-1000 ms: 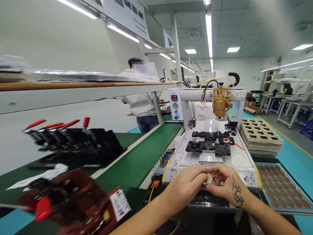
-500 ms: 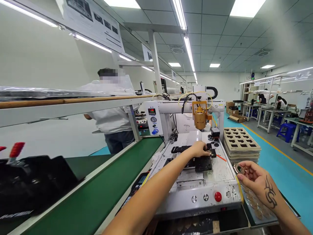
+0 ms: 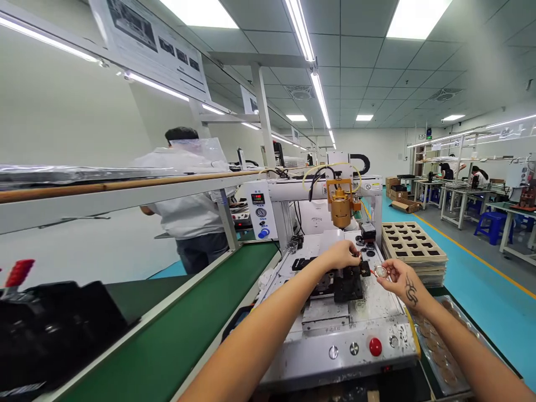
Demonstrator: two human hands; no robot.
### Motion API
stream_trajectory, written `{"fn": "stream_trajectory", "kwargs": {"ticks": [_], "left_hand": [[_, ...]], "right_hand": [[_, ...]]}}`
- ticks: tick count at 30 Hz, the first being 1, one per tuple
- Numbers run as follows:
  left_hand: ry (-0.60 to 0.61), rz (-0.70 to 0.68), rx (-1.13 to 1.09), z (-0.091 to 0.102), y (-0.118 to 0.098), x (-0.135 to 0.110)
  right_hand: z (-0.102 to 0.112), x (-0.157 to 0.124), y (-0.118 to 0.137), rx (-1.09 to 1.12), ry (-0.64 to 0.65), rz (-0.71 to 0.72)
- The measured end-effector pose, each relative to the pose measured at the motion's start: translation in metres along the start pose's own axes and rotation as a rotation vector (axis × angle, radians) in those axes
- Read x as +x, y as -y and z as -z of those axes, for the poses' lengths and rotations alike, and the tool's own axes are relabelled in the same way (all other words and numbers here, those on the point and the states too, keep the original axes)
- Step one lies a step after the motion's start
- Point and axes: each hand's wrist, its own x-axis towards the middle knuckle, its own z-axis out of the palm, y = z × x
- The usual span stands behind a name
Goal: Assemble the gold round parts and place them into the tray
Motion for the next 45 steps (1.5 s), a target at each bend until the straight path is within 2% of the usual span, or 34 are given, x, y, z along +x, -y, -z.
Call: {"fn": "stream_trajectory", "kwargs": {"ticks": [3, 7, 10, 13, 15, 19, 23, 26, 28, 30, 33, 35, 37, 40, 43, 45], "left_hand": [[-0.089, -0.021, -0.103, 0.022, 0.001, -0.021], [-0.177, -0.048, -0.204, 0.046, -0.002, -0.063], [-0.210, -0.060, -0.238, 0.057, -0.007, -0.106], [-0.216, -0.046, -0.276, 0.060, -0.011, -0.150], [-0.221, -0.023, -0.309, 0.059, -0.013, -0.177], [-0.279, 0.001, -0.305, 0.053, -0.018, -0.222], [-0.347, -0.011, -0.246, 0.041, -0.025, -0.248], [-0.378, -0.050, -0.216, 0.027, -0.030, -0.257], [-0.401, -0.075, -0.206, 0.014, -0.029, -0.265], [-0.433, -0.081, -0.201, 0.000, -0.023, -0.277], [-0.458, -0.034, -0.232, -0.026, -0.005, -0.300], [-0.427, 0.012, -0.286, -0.047, 0.008, -0.312], [-0.349, 0.048, -0.357, -0.072, 0.017, -0.317], [-0.172, 0.048, -0.439, -0.115, 0.024, -0.313], [-0.049, 0.007, -0.410, -0.157, 0.029, -0.300], [-0.032, 0.001, -0.371, -0.176, 0.035, -0.292]], "right_hand": [[-0.019, 0.040, -0.008, -0.033, 0.101, 0.035], [-0.034, 0.084, -0.019, -0.084, 0.314, 0.041], [-0.031, 0.100, -0.021, -0.136, 0.461, 0.072], [-0.027, 0.104, -0.019, -0.185, 0.541, 0.114], [-0.029, 0.101, -0.019, -0.225, 0.537, 0.135], [-0.040, 0.091, -0.026, -0.332, 0.412, 0.170], [-0.046, 0.089, -0.030, -0.399, 0.322, 0.210], [-0.046, 0.082, -0.024, -0.404, 0.237, 0.235], [-0.041, 0.062, -0.017, -0.393, 0.132, 0.248], [-0.031, 0.024, -0.012, -0.376, 0.015, 0.251], [-0.013, -0.054, -0.010, -0.361, -0.128, 0.221], [-0.004, -0.102, -0.015, -0.376, -0.220, 0.172], [-0.001, -0.136, -0.021, -0.427, -0.298, 0.129], [-0.011, -0.159, -0.023, -0.498, -0.381, 0.103], [-0.032, -0.168, -0.007, -0.465, -0.441, 0.141], [-0.051, -0.176, 0.007, -0.342, -0.339, 0.171]]}}
